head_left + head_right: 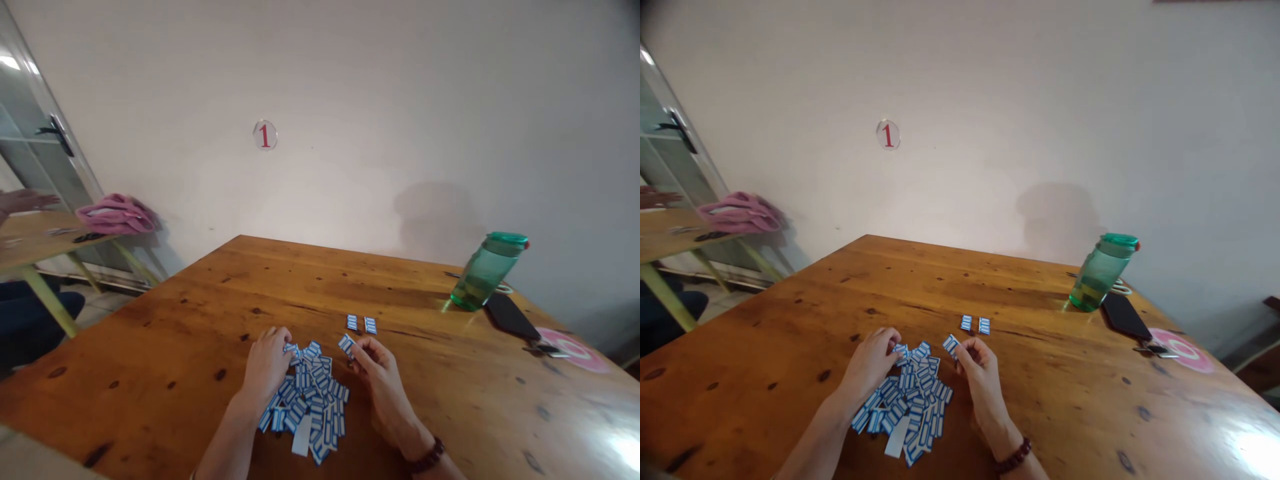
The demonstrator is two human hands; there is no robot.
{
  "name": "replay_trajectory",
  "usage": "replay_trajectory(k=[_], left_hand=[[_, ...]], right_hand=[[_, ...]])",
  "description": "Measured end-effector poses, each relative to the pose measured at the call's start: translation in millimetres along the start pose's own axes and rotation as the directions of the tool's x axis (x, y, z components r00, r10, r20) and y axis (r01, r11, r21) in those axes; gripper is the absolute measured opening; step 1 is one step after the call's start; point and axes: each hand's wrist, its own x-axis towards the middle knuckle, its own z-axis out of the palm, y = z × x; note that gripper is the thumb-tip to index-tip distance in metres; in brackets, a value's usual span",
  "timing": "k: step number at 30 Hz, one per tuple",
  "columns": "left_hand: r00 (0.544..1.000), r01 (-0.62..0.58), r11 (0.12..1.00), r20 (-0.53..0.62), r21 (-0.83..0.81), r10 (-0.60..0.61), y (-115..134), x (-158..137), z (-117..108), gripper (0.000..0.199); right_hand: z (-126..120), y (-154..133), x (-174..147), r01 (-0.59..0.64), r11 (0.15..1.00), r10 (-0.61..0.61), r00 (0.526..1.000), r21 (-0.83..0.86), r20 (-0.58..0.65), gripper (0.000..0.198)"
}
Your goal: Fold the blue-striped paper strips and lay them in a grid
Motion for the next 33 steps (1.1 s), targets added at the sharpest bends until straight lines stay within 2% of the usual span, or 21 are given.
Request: replay_trajectory(k=[4, 11, 15, 18, 21, 24, 27, 31, 33], left_hand=[[0.998, -0.002, 0.997, 0.066, 0.079, -0.003, 0.7, 0.4, 0.8, 0.013], [0.996, 0.027, 0.998, 0.085, 0.062, -0.032, 0.4, 2.8, 0.4, 0.011], [0.996, 0.003, 1.0, 0.092, 0.01, -0.004, 1.3, 3.1, 3.6, 0.019], [0.997, -0.055, 0.996, 0.041, -0.074, 0.059, 2.4, 3.8, 4.4, 0.014], [0.997, -0.037, 0.968, -0.08, -0.247, 0.018, 4.8, 5.2, 4.1, 0.021], [0.993, 0.0, 0.848, -0.097, -0.529, -0.061, 9.8, 6.1, 5.9, 0.024], [0.994, 0.087, 0.635, 0.022, -0.767, -0.11, 19.2, 4.5, 10.3, 0.025], [0.969, 0.236, 0.354, 0.195, -0.905, -0.149, 37.3, 0.9, 12.9, 0.031], [0.962, 0.266, 0.251, 0.24, -0.931, -0.13, 46.4, 0.5, 11.7, 0.032]], right_hand=[[0.5, 1.3, -0.5, -0.031, 0.999, 0.031, 0.999, 0.019, 0.034, 0.03], [-0.8, 5.8, 1.5, -0.025, 0.998, 0.021, 0.998, 0.052, 0.063, 0.026], [-0.8, 4.2, 1.9, 0.002, 1.0, -0.003, 0.998, 0.022, 0.056, 0.023], [0.0, 0.7, 0.4, 0.02, 0.999, -0.017, 0.997, -0.032, 0.071, 0.021], [0.4, -0.8, -0.5, 0.004, 0.998, 0.0, 0.998, -0.063, 0.063, 0.023], [0.1, 0.8, 0.1, -0.017, 1.0, 0.019, 0.998, -0.026, 0.063, 0.025], [0.5, 2.5, 0.6, -0.024, 0.999, 0.02, 0.995, 0.039, 0.101, 0.024], [3.2, 0.0, -0.9, -0.028, 0.997, 0.019, 0.991, 0.067, 0.129, 0.024], [4.8, -2.3, -2.0, -0.021, 0.998, 0.012, 0.99, 0.064, 0.139, 0.025]])
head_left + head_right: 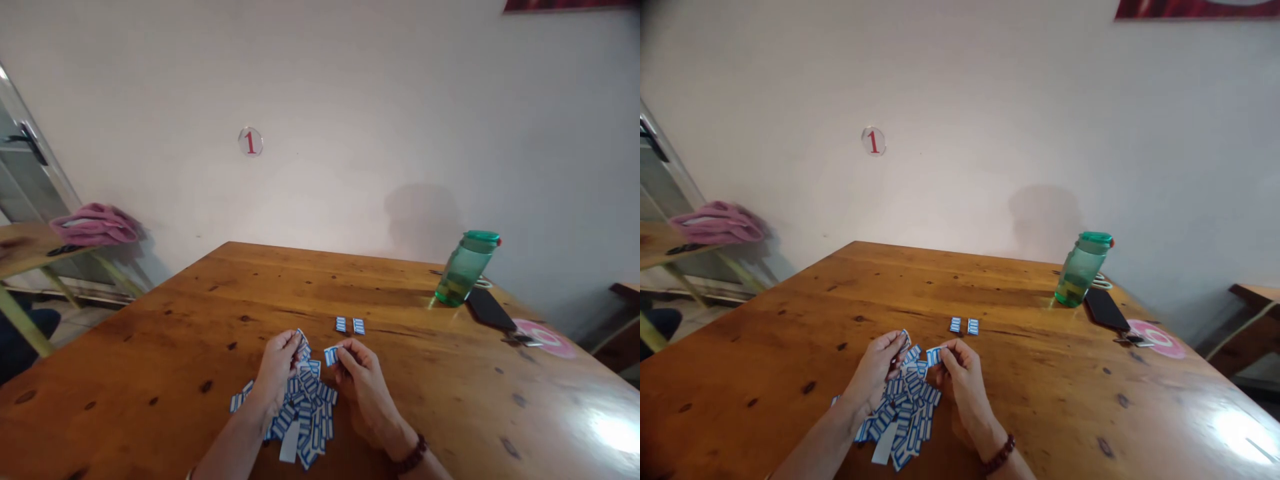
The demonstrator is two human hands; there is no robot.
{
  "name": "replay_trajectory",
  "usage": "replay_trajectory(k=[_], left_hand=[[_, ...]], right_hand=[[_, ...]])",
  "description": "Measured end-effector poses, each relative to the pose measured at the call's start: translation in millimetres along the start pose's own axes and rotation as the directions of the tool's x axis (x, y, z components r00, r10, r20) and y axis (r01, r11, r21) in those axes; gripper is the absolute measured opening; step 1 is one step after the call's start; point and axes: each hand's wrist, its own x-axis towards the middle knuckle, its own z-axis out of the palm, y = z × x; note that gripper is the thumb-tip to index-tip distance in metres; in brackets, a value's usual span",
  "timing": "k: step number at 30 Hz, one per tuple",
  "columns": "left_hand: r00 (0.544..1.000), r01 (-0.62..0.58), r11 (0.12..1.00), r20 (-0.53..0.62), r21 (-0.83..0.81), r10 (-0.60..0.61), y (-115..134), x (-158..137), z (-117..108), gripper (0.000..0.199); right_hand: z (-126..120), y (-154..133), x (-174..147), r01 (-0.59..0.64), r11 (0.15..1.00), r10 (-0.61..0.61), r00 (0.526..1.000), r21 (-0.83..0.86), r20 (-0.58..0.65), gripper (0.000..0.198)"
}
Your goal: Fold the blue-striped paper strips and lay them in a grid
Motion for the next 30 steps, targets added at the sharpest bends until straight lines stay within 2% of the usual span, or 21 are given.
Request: replay_trajectory(k=[6, 9, 12, 15, 18, 20, 25, 30], left_hand=[[0.996, 0.067, 0.979, 0.068, -0.194, -0.055, 2.8, 1.9, 17.9, 0.02], [0.998, 0.051, 0.967, 0.047, -0.248, -0.041, -5.8, 3.2, 22.9, 0.019], [0.997, 0.029, 0.97, 0.074, -0.241, -0.012, -15.8, 2.4, 24.9, 0.017], [0.99, 0.039, 0.975, 0.14, -0.22, -0.009, -20.8, -0.6, 25.1, 0.017], [0.964, 0.095, 0.977, 0.261, -0.19, -0.043, -20.1, -4.5, 24.6, 0.02], [0.95, 0.104, 0.979, 0.31, -0.174, -0.046, -18.5, -6.1, 24.0, 0.021], [0.955, 0.078, 0.99, 0.293, -0.12, -0.039, -15.9, -5.6, 22.4, 0.025], [0.94, 0.075, 0.995, 0.338, -0.071, -0.047, -13.1, -6.6, 22.5, 0.027]], right_hand=[[5.7, -2.1, -4.9, 0.007, 1.0, -0.009, 0.999, 0.027, 0.051, 0.025], [9.1, -2.2, -11.1, 0.06, 0.992, -0.047, 0.992, -0.107, 0.119, 0.019], [11.2, -1.5, -14.6, 0.134, 0.953, -0.089, 0.981, -0.272, 0.17, 0.015], [9.5, -0.5, -11.7, 0.14, 0.928, -0.124, 0.99, -0.346, 0.067, 0.019], [4.8, -1.3, -6.6, 0.155, 0.904, -0.185, 0.982, -0.399, -0.038, 0.02], [1.7, -2.1, -4.6, 0.168, 0.881, -0.212, 0.976, -0.442, -0.053, 0.019], [-2.6, -0.4, -3.9, 0.171, 0.838, -0.219, 0.975, -0.518, -0.033, 0.017], [-4.5, 2.2, -1.8, 0.147, 0.842, -0.201, 0.978, -0.52, -0.048, 0.016]])
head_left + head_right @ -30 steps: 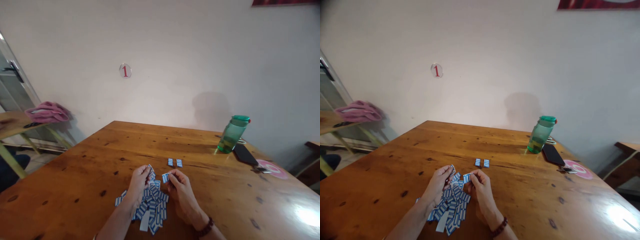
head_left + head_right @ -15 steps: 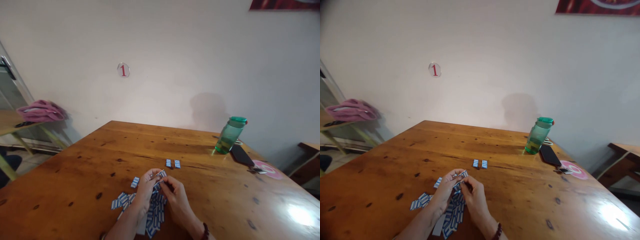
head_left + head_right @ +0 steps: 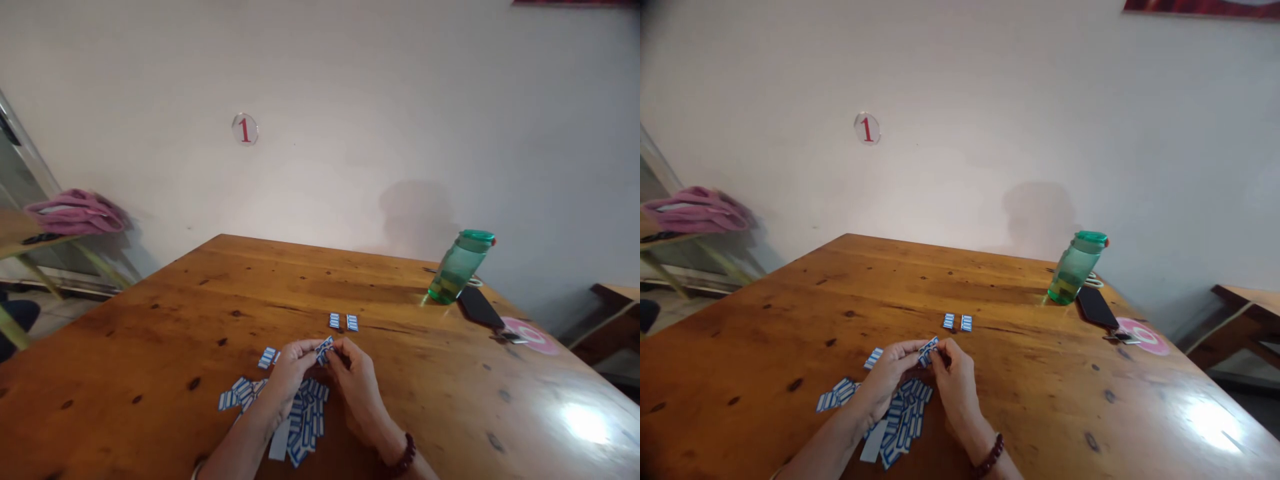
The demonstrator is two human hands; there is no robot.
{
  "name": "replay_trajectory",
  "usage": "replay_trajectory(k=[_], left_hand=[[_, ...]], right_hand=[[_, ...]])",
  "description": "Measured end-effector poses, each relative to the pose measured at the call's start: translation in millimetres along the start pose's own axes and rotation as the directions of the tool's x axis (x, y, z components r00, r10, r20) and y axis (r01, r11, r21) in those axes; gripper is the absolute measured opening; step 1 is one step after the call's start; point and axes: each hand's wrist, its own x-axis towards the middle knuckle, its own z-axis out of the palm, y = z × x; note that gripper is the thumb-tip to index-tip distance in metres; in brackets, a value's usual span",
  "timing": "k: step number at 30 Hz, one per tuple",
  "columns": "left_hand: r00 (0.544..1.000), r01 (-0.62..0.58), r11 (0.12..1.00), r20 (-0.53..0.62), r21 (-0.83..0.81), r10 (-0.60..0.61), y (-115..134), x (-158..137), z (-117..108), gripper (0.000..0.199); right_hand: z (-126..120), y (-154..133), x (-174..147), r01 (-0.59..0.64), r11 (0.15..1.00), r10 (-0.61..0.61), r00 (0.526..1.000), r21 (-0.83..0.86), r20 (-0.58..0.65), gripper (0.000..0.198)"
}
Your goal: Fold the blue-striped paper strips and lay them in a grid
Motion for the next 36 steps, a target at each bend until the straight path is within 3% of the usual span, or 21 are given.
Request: replay_trajectory(k=[6, 10, 15, 20, 27, 36], left_hand=[[0.999, -0.01, 1.0, 0.035, 0.03, 0.009, 1.6, -0.9, 0.4, 0.028], [0.994, -0.063, 0.996, 0.097, 0.066, 0.057, -1.8, 1.5, -0.1, 0.034], [0.989, -0.137, 0.982, 0.066, 0.129, 0.13, -3.8, 2.5, 1.8, 0.036], [0.98, -0.176, 0.975, 0.115, 0.138, 0.161, -2.4, 0.6, 4.7, 0.039], [0.98, -0.177, 0.967, -0.056, 0.184, 0.19, -14.7, 6.7, 0.1, 0.025], [0.978, -0.167, 0.965, -0.086, 0.203, 0.188, -10.4, 2.9, 1.7, 0.022]], right_hand=[[0.1, 1.5, 1.1, -0.004, 1.0, 0.004, 1.0, 0.002, -0.012, 0.015], [0.0, 1.2, 0.0, -0.002, 0.999, 0.0, 0.999, -0.05, -0.034, 0.013], [-2.0, -2.2, -0.8, 0.009, 0.997, -0.013, 0.999, -0.079, -0.052, 0.012], [-3.5, -3.4, 0.3, 0.018, 0.997, -0.025, 0.995, -0.07, -0.1, 0.013], [1.1, -2.4, -1.2, 0.023, 1.0, -0.023, 0.998, -0.012, -0.05, 0.013], [-2.3, -4.2, -1.7, 0.005, 0.999, -0.001, 0.996, 0.046, -0.089, 0.017]])
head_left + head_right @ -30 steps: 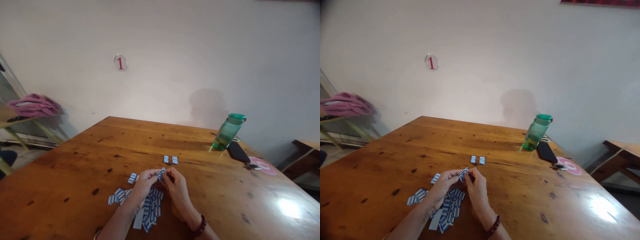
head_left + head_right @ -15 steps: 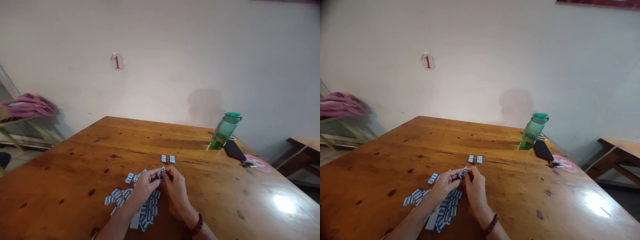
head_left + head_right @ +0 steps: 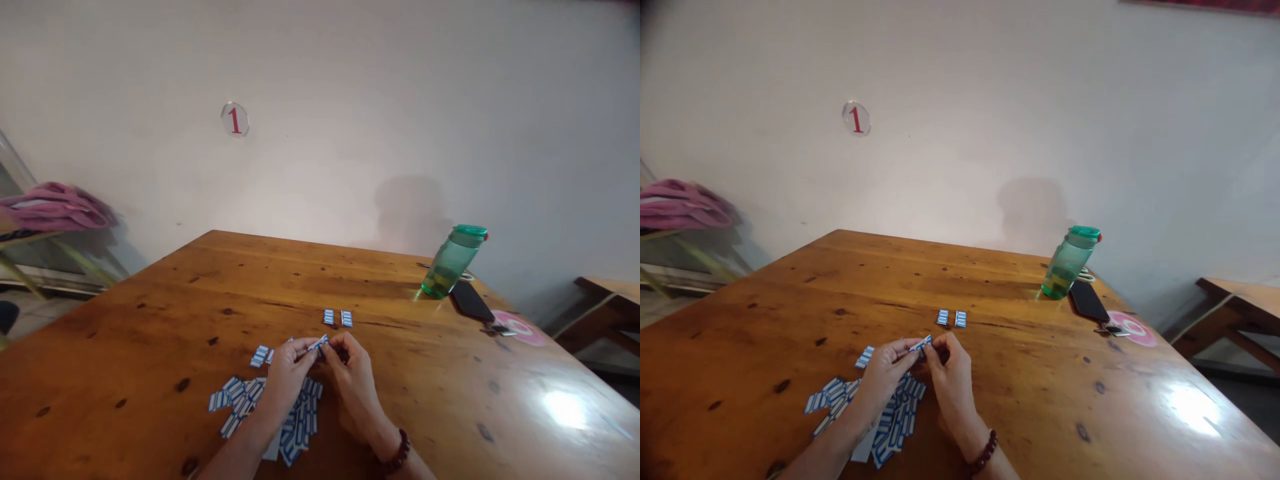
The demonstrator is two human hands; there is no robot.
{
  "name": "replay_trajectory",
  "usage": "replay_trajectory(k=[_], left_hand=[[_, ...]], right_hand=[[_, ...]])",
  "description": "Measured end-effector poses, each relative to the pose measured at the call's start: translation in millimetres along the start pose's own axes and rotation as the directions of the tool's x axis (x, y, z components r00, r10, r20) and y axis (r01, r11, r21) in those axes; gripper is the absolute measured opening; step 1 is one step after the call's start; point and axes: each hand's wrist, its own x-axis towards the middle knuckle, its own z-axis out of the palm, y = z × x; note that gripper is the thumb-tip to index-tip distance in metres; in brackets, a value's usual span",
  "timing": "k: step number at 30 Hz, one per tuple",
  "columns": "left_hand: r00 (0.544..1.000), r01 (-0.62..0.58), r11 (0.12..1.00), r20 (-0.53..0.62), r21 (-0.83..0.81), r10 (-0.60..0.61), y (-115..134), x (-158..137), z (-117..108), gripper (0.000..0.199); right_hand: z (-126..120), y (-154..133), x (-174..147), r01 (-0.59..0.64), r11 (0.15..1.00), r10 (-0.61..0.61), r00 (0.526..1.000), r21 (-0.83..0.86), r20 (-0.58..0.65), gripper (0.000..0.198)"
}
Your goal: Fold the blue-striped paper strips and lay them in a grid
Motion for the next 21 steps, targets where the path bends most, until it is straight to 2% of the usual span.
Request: replay_trajectory(k=[4, 10, 14, 16, 21], left_hand=[[1.0, -0.007, 1.0, -0.024, -0.004, 0.007, 0.4, -1.2, 0.4, 0.018], [0.995, -0.02, 0.998, -0.095, 0.052, 0.025, 3.5, -2.5, 0.3, 0.014], [0.998, 0.014, 1.0, -0.068, 0.018, -0.013, 3.1, -1.2, -0.7, 0.018], [0.998, 0.023, 1.0, -0.061, 0.004, -0.023, 0.9, 0.0, -2.0, 0.019], [0.997, -0.01, 1.0, -0.076, 0.028, 0.012, -2.6, 1.5, -3.8, 0.016]], right_hand=[[-0.3, 1.1, 1.0, -0.027, 0.995, 0.028, 1.0, 0.096, -0.006, 0.017], [-0.8, -3.4, 2.6, -0.153, 0.949, 0.127, 0.986, 0.276, 0.109, 0.021], [-0.4, -4.6, 2.9, -0.214, 0.9, 0.173, 0.975, 0.379, 0.139, 0.021], [-0.2, -3.9, 3.2, -0.224, 0.889, 0.179, 0.973, 0.398, 0.146, 0.021], [-1.6, -5.6, 4.3, -0.179, 0.924, 0.154, 0.983, 0.338, 0.1, 0.019]])
